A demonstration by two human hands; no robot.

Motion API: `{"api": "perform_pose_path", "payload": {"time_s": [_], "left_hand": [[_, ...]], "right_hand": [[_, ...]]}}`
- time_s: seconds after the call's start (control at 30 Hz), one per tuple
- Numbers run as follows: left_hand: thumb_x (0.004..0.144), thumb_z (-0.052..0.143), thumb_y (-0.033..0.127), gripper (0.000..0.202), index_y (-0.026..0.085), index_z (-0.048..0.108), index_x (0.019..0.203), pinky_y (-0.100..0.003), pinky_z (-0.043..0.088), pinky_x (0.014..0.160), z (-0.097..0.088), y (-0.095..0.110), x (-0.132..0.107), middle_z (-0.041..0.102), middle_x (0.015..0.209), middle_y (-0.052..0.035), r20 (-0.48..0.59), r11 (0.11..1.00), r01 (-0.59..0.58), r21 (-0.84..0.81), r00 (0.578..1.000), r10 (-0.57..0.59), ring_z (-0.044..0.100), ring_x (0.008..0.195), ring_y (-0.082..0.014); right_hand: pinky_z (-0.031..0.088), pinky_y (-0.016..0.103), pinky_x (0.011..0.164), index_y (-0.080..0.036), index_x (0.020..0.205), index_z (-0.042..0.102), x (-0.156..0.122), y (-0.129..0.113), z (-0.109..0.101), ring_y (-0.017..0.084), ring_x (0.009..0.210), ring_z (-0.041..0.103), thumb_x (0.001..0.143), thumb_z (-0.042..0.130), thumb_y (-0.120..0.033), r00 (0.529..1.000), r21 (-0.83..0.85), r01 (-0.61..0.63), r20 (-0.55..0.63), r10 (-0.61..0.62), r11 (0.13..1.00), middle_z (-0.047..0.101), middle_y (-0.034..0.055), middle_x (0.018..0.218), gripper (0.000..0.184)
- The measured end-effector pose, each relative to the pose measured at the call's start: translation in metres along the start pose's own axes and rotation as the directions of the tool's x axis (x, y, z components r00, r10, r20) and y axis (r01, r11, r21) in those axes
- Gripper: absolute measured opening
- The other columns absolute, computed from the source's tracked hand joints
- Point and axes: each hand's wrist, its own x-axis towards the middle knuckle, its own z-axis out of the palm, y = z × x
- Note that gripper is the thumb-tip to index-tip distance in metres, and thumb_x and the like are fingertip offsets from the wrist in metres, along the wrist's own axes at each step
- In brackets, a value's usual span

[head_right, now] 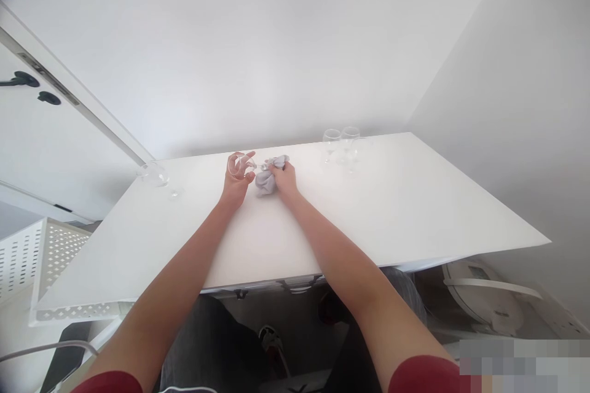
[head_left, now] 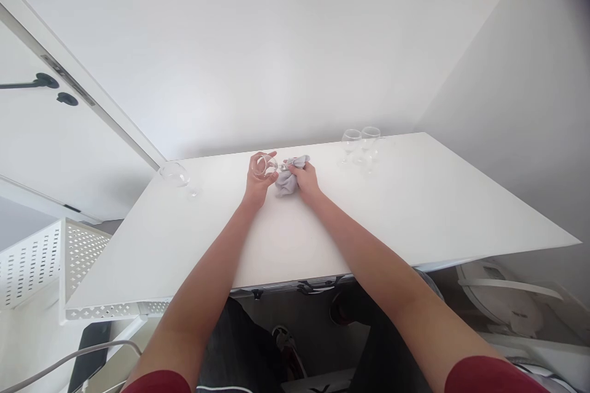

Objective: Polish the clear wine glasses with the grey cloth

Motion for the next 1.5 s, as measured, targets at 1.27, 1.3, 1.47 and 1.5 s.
{"api": "perform_pose_path", "payload": {"time_s": [1.27,1.3,1.47,1.5], "left_hand": [[0.072,0.091,0.040,0.063,0.030,0.055,0.122,-0.034,0.051,0.086,0.001,0.004,-0.003,0.067,0.136,-0.0112,-0.092,0.996,-0.016,0.087,0.995,0.025,0.063,0.116,-0.0238],[0.073,0.091,0.040,0.063,0.030,0.055,0.123,-0.033,0.051,0.086,0.000,0.004,-0.003,0.067,0.136,-0.0109,-0.092,0.996,-0.019,0.086,0.995,0.027,0.063,0.116,-0.0235],[0.074,0.091,0.039,0.063,0.030,0.055,0.125,-0.032,0.053,0.085,-0.003,-0.001,-0.001,0.068,0.136,-0.0106,-0.031,0.996,-0.037,0.082,0.999,0.039,0.064,0.112,-0.0210],[0.074,0.091,0.039,0.064,0.030,0.055,0.125,-0.032,0.053,0.085,-0.004,-0.003,0.000,0.068,0.136,-0.0107,-0.018,0.996,-0.040,0.080,0.999,0.042,0.065,0.112,-0.0211]], "right_hand": [[0.058,0.036,0.087,-0.023,0.107,0.067,-0.004,-0.018,-0.001,0.022,0.103,0.067,0.075,0.069,-0.029,0.985,0.169,0.018,0.169,-0.047,0.985,0.071,0.0050,0.118,0.033],[0.059,0.037,0.089,-0.023,0.107,0.067,-0.005,-0.018,-0.001,0.022,0.104,0.067,0.076,0.068,-0.029,0.979,0.180,-0.012,0.200,-0.025,0.984,0.071,0.0051,0.118,0.032],[0.063,0.039,0.085,-0.022,0.106,0.066,0.002,-0.015,-0.004,0.024,0.104,0.068,0.087,0.062,-0.044,0.981,0.173,-0.174,0.118,0.155,0.970,0.071,0.0073,0.115,0.030],[0.063,0.038,0.084,-0.022,0.105,0.066,0.004,-0.013,-0.004,0.024,0.103,0.068,0.087,0.062,-0.046,0.980,0.172,-0.192,0.081,0.180,0.966,0.072,0.0076,0.114,0.030]]}}
